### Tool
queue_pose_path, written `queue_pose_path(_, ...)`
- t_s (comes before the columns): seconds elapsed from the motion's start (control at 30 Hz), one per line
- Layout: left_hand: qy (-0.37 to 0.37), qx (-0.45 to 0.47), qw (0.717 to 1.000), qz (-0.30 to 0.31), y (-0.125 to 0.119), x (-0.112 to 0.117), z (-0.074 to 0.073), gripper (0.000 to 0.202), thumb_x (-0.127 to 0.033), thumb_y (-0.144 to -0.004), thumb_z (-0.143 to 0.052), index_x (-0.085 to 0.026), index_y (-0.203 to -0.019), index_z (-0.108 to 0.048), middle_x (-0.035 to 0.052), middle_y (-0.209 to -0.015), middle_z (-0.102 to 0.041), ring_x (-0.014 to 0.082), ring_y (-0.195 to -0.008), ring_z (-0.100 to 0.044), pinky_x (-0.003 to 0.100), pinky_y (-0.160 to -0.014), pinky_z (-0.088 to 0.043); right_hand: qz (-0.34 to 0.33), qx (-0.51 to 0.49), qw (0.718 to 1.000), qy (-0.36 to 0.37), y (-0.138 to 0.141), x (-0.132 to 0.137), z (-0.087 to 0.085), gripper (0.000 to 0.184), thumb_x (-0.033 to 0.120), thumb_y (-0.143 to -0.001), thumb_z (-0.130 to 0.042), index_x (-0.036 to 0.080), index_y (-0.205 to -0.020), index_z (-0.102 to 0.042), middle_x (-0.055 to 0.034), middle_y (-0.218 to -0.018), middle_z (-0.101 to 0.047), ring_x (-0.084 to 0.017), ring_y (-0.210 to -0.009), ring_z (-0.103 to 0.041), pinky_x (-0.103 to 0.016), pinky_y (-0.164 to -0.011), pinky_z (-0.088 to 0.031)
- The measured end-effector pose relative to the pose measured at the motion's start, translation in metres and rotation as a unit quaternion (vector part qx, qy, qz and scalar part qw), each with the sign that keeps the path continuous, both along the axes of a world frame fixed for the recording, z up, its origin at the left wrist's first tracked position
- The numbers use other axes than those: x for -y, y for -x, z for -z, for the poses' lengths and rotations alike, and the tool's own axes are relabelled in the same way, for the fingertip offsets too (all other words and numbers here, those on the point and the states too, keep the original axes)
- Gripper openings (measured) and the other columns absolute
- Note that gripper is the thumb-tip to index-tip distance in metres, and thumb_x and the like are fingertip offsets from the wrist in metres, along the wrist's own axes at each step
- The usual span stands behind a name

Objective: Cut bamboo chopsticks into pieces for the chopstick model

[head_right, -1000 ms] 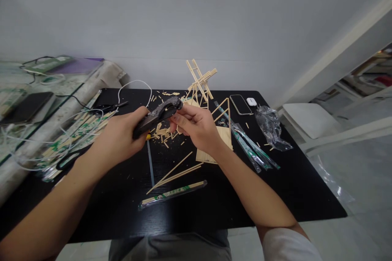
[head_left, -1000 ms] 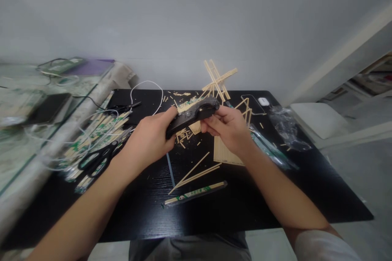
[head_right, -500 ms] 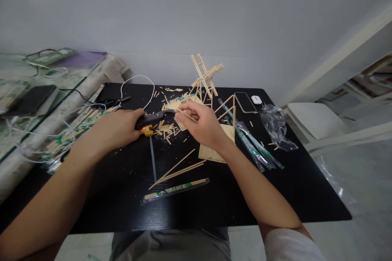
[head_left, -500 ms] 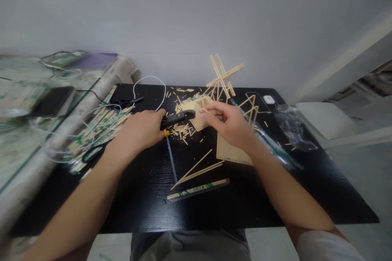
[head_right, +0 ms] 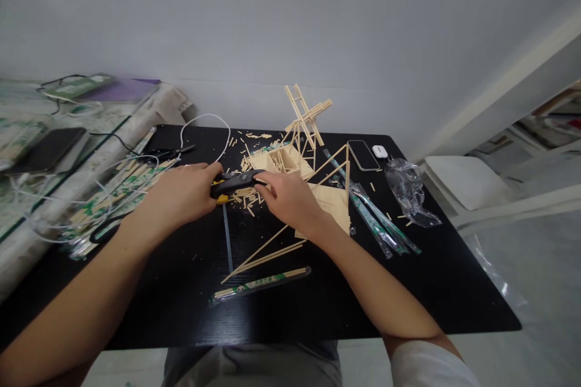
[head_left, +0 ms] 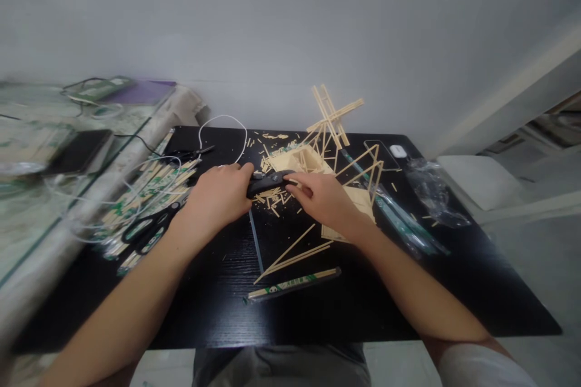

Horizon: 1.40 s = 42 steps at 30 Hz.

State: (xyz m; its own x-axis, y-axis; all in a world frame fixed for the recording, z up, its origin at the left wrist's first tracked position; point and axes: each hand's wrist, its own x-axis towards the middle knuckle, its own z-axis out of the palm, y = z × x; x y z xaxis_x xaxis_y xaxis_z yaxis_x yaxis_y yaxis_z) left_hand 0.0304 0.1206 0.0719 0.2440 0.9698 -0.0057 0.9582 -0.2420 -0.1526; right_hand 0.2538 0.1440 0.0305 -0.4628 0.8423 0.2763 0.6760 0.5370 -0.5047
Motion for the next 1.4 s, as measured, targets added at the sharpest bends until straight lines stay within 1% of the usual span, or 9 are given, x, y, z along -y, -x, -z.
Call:
queue_pose_path(0.23,-0.019,-0.012,0.999,0.03,0.0,-0.001,0.004,0.021,-0.021,-0.087,-0.053,-0.016,-0.105,-0.065,0.0163,-0.098,-0.073,0.0363,-0.096,-0.072,0.044,-0.08,-0.05,-0.019,0.051,0.999,0.007,0.0,-0.001,0.002,0.032,0.034,-0.104,-0.057,0.019,-0.125,-0.075,-0.0067,-0.083,-0.076,-0.022,-0.075,-0.064,-0.034,-0.073,-0.042)
queue_pose_path(0.53,-0.017,-0.012,1.0,0.023,0.004,-0.002,0.009,0.028,-0.016,-0.085,-0.051,-0.012,-0.107,-0.068,0.0223,-0.1,-0.073,0.0423,-0.1,-0.071,0.05,-0.084,-0.049,-0.004,0.129,0.992,0.014,0.001,-0.003,0.009,0.032,0.033,-0.105,-0.056,0.018,-0.127,-0.073,-0.0114,-0.093,-0.078,-0.026,-0.082,-0.067,-0.033,-0.07,-0.038)
queue_pose_path(0.63,-0.015,-0.017,1.0,0.011,0.006,-0.003,0.008,0.03,-0.017,-0.085,-0.052,-0.012,-0.11,-0.067,0.0217,-0.101,-0.074,0.0411,-0.1,-0.071,0.049,-0.085,-0.05,0.0,0.095,0.995,0.012,-0.002,-0.006,0.01,0.033,0.033,-0.104,-0.056,0.019,-0.13,-0.072,-0.0094,-0.09,-0.077,-0.025,-0.083,-0.067,-0.034,-0.072,-0.04)
queue_pose_path(0.73,-0.019,-0.022,1.0,-0.003,0.009,-0.004,0.007,0.029,-0.024,-0.088,-0.053,-0.011,-0.111,-0.067,0.022,-0.102,-0.074,0.0407,-0.099,-0.072,0.049,-0.087,-0.051,0.012,0.046,0.999,0.025,-0.006,-0.008,0.005,0.033,0.034,-0.102,-0.059,0.018,-0.128,-0.073,-0.0049,-0.074,-0.07,-0.022,-0.071,-0.062,-0.034,-0.07,-0.039)
queue_pose_path(0.83,-0.006,-0.008,1.0,-0.017,0.014,-0.005,0.006,0.034,-0.038,-0.091,-0.057,-0.012,-0.109,-0.068,0.0229,-0.103,-0.075,0.0417,-0.096,-0.073,0.048,-0.081,-0.052,0.015,-0.023,0.999,0.038,-0.009,-0.008,-0.002,0.034,0.041,-0.104,-0.057,0.017,-0.12,-0.075,-0.0004,-0.064,-0.062,-0.018,-0.061,-0.055,-0.033,-0.067,-0.037)
queue_pose_path(0.9,0.007,0.008,0.999,-0.036,0.018,-0.005,0.003,0.04,-0.049,-0.092,-0.059,-0.014,-0.106,-0.07,0.0221,-0.099,-0.076,0.0419,-0.09,-0.073,0.046,-0.073,-0.052,0.0,-0.069,0.997,0.042,-0.011,-0.007,-0.007,0.037,0.044,-0.107,-0.05,0.018,-0.114,-0.075,0.001,-0.063,-0.059,-0.016,-0.059,-0.052,-0.032,-0.066,-0.036)
queue_pose_path(1.03,0.009,0.044,0.997,-0.066,0.018,-0.005,-0.004,0.052,-0.068,-0.091,-0.056,-0.02,-0.099,-0.073,0.0175,-0.086,-0.075,0.0386,-0.08,-0.073,0.043,-0.067,-0.051,-0.022,-0.132,0.988,0.072,-0.013,-0.004,-0.013,0.034,0.039,-0.11,-0.042,0.02,-0.113,-0.07,0.0036,-0.063,-0.053,-0.014,-0.057,-0.048,-0.032,-0.064,-0.036)
queue_pose_path(1.23,-0.019,0.096,0.993,-0.063,0.01,-0.002,-0.011,0.054,-0.068,-0.096,-0.047,-0.022,-0.095,-0.074,0.0122,-0.074,-0.071,0.0341,-0.076,-0.069,0.041,-0.069,-0.048,-0.106,-0.254,0.943,0.187,-0.014,-0.001,-0.016,0.021,0.03,-0.109,-0.044,0.024,-0.12,-0.061,0.0056,-0.065,-0.051,-0.013,-0.06,-0.05,-0.03,-0.062,-0.04)
queue_pose_path(1.4,-0.026,0.122,0.991,-0.052,0.004,0.002,-0.015,0.051,-0.066,-0.098,-0.046,-0.022,-0.092,-0.07,0.0078,-0.07,-0.068,0.0267,-0.067,-0.064,0.035,-0.063,-0.04,-0.13,-0.291,0.919,0.23,-0.015,0.001,-0.018,0.02,0.035,-0.11,-0.046,0.024,-0.122,-0.059,0.0071,-0.064,-0.05,-0.01,-0.057,-0.046,-0.026,-0.057,-0.037)
